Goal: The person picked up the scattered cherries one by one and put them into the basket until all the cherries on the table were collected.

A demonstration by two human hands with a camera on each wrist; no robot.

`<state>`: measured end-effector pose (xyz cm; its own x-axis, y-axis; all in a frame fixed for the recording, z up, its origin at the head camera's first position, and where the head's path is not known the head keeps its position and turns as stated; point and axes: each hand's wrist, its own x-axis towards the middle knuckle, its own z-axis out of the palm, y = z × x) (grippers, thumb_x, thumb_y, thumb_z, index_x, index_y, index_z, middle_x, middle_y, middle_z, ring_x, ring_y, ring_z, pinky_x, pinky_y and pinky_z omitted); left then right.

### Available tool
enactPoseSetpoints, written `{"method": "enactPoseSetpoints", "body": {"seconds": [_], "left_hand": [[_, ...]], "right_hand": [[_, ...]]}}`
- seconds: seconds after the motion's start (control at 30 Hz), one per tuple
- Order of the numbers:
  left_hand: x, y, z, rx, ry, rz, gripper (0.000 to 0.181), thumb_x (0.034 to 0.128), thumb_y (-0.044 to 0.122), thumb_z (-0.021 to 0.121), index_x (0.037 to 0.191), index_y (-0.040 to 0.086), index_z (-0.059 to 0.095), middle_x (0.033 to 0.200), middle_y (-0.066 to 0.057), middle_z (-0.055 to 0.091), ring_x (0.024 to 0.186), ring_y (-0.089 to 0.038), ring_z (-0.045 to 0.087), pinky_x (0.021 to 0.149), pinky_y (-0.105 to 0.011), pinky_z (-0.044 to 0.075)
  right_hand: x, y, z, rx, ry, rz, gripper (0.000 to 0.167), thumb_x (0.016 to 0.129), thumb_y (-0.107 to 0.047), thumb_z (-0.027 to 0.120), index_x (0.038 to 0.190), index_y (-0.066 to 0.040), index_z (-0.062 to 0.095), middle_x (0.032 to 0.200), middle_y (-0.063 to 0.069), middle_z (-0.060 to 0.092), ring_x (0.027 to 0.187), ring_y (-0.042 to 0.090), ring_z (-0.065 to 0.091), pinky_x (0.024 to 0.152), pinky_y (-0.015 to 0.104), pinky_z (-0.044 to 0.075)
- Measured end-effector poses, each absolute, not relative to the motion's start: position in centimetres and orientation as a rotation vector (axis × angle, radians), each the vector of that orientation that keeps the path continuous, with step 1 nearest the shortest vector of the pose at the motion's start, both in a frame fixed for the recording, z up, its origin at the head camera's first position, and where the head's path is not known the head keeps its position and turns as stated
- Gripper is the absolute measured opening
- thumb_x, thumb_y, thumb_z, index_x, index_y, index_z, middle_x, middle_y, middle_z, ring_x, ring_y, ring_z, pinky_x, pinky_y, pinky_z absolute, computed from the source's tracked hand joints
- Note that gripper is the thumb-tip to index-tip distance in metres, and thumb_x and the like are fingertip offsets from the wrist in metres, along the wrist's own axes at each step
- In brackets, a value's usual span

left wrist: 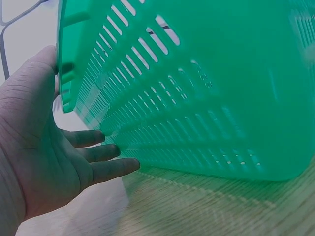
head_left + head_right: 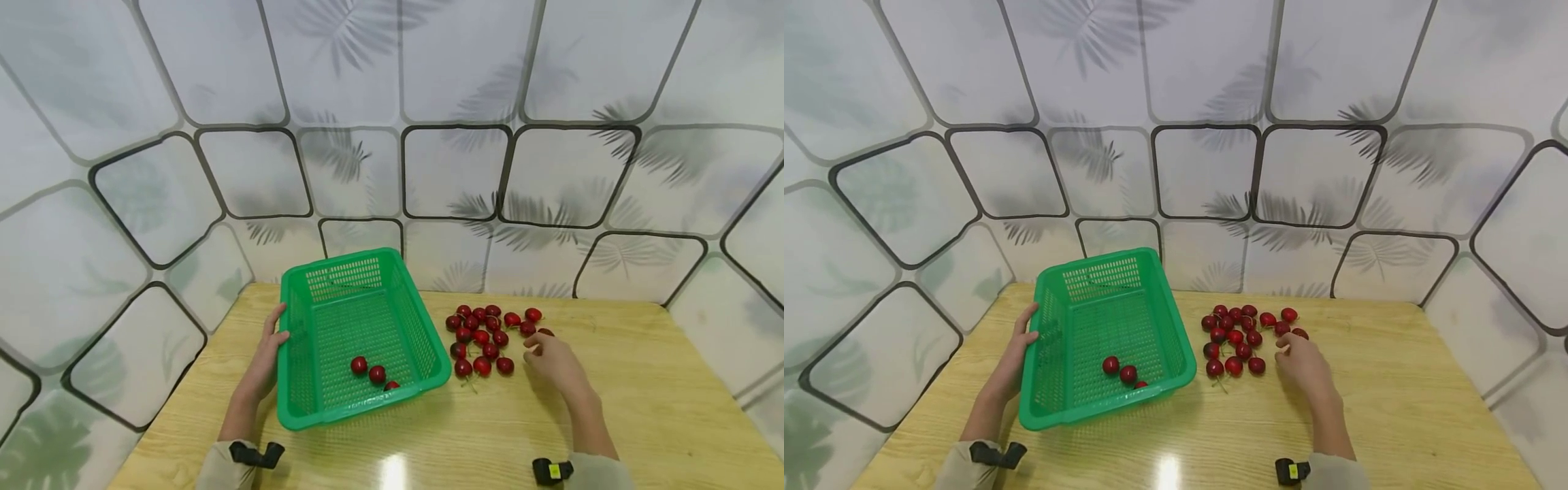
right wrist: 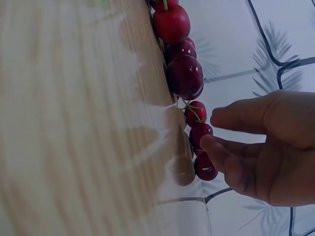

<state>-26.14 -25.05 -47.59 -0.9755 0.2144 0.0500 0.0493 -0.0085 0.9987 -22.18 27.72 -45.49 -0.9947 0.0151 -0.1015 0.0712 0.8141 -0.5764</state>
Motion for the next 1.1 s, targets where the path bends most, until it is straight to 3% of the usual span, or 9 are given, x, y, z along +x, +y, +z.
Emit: {"method": "enactPoseSetpoints", "body": {"seconds": [0.2,0.4,0.5,0.6,0.8,1.1], "left_hand": [[-26.0,-25.0,-47.5,0.274,2.1,2.15,0.06,0.1078,0.025,0.032,0.159,0.024,0.0,0.154,-0.023,0.013,0.106,-0.015,0.057,0.081,-0.026,0.052],[-26.1,-24.9,-47.5,0.265,2.107,2.144,0.061,0.1079,0.025,0.031,0.159,0.024,-0.001,0.156,-0.02,0.01,0.105,-0.014,0.057,0.081,-0.025,0.052],[-26.1,-24.9,-47.5,0.262,2.12,2.139,0.06,0.1079,0.025,0.031,0.159,0.025,0.0,0.156,-0.019,0.011,0.106,-0.014,0.057,0.081,-0.025,0.052],[-26.0,-25.0,-47.6,0.265,2.12,2.135,0.059,0.1082,0.026,0.031,0.159,0.026,0.0,0.155,-0.019,0.011,0.106,-0.015,0.057,0.081,-0.026,0.052],[-26.0,-25.0,-47.6,0.266,2.109,2.142,0.06,0.1083,0.027,0.032,0.159,0.025,-0.001,0.155,-0.021,0.012,0.104,-0.014,0.058,0.081,-0.026,0.053],[-26.0,-25.0,-47.6,0.269,2.13,2.122,0.059,0.1084,0.028,0.031,0.159,0.027,0.0,0.154,-0.022,0.015,0.105,-0.016,0.058,0.082,-0.026,0.053]], "right_hand": [[-22.3,26.5,-45.5,-0.056,2.916,-0.938,0.024,0.095,-0.009,0.059,0.115,0.004,0.063,0.1,0.019,0.067,0.088,0.032,0.064,0.072,0.045,0.051],[-21.3,24.2,-44.1,-0.171,2.891,-0.965,0.004,0.092,-0.01,0.066,0.09,-0.006,0.066,0.08,0.003,0.062,0.068,0.017,0.053,0.059,0.033,0.043],[-20.7,22.5,-43.6,-0.27,2.841,-0.924,0.027,0.088,-0.011,0.071,0.065,-0.011,0.057,0.061,-0.005,0.047,0.055,0.011,0.039,0.052,0.026,0.033],[-20.1,20.7,-43.6,-0.277,2.801,-0.843,0.048,0.083,-0.015,0.077,0.052,-0.016,0.041,0.051,-0.008,0.027,0.05,0.008,0.023,0.048,0.023,0.02],[-19.8,18.4,-44.5,-0.181,2.807,-0.638,0.045,0.077,-0.01,0.076,0.053,-0.016,0.038,0.052,-0.007,0.022,0.052,0.008,0.018,0.048,0.025,0.016],[-20.3,18.2,-45.3,-0.224,2.872,-0.639,0.045,0.08,0.002,0.065,0.053,-0.017,0.036,0.055,-0.007,0.021,0.052,0.008,0.019,0.049,0.025,0.015]]}}
